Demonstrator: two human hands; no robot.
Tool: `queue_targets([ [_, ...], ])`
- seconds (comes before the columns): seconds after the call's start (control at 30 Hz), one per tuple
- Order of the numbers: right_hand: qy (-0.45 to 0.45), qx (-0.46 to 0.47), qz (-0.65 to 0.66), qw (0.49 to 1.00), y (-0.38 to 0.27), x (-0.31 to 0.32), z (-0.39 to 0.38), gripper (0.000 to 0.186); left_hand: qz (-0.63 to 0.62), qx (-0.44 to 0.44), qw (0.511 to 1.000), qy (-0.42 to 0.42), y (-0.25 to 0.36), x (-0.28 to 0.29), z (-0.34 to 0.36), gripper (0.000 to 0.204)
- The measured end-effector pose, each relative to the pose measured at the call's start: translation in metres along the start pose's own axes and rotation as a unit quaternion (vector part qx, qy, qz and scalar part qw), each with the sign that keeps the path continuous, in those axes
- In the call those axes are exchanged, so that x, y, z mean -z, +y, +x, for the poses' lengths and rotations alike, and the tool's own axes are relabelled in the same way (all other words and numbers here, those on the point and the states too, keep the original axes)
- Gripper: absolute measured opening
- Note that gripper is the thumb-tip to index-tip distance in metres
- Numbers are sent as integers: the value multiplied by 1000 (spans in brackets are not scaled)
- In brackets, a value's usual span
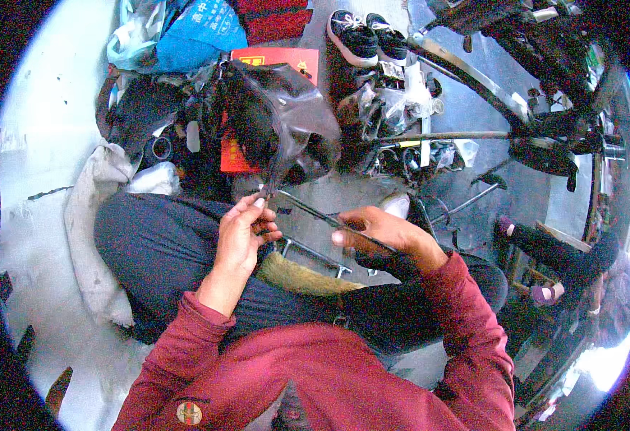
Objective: The person operates a manual sewing machine to stitch a dark-colored bag, then removes it and uses a needle and thread to hand-sew a small metal clasp onto the bag's edge.
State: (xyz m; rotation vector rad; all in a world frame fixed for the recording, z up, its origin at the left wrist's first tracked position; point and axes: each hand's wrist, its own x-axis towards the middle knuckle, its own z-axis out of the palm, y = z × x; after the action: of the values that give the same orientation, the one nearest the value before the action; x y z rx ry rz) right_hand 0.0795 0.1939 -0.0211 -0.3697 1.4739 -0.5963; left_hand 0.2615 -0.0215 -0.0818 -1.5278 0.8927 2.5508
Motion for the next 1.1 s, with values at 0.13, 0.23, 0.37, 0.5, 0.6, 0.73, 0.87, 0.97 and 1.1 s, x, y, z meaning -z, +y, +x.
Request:
queue_targets([
  [0.13,-41,23,-68,997,-9,14,20,66,18,1,1000,-2,1,2,1,24],
  [0.23,-59,-6,-77,995,-8,21,34,67,23,0,1000,1,1,3,-1,23],
  [0.37,-93,30,-70,993,-10,26,49,71,26,-8,1000,6,3,3,-3,19],
  [0.5,-92,20,-69,993,-17,24,57,76,26,-9,1000,5,4,2,-4,17],
  [0.6,-85,38,-69,993,-21,21,59,74,24,-11,1000,4,5,0,-5,16],
  [0.73,-67,14,-108,992,-24,15,66,72,29,-12,999,4,7,-2,-7,14],
  [0.87,-42,61,-93,993,-23,11,68,71,30,-17,999,-2,7,-2,-8,13],
  [0.97,-38,72,-89,993,-23,9,69,70,30,-22,999,-1,7,-2,-9,12],
  [1.1,-17,110,-105,988,-22,7,74,69,30,-25,999,-3,7,-2,-9,12],
])
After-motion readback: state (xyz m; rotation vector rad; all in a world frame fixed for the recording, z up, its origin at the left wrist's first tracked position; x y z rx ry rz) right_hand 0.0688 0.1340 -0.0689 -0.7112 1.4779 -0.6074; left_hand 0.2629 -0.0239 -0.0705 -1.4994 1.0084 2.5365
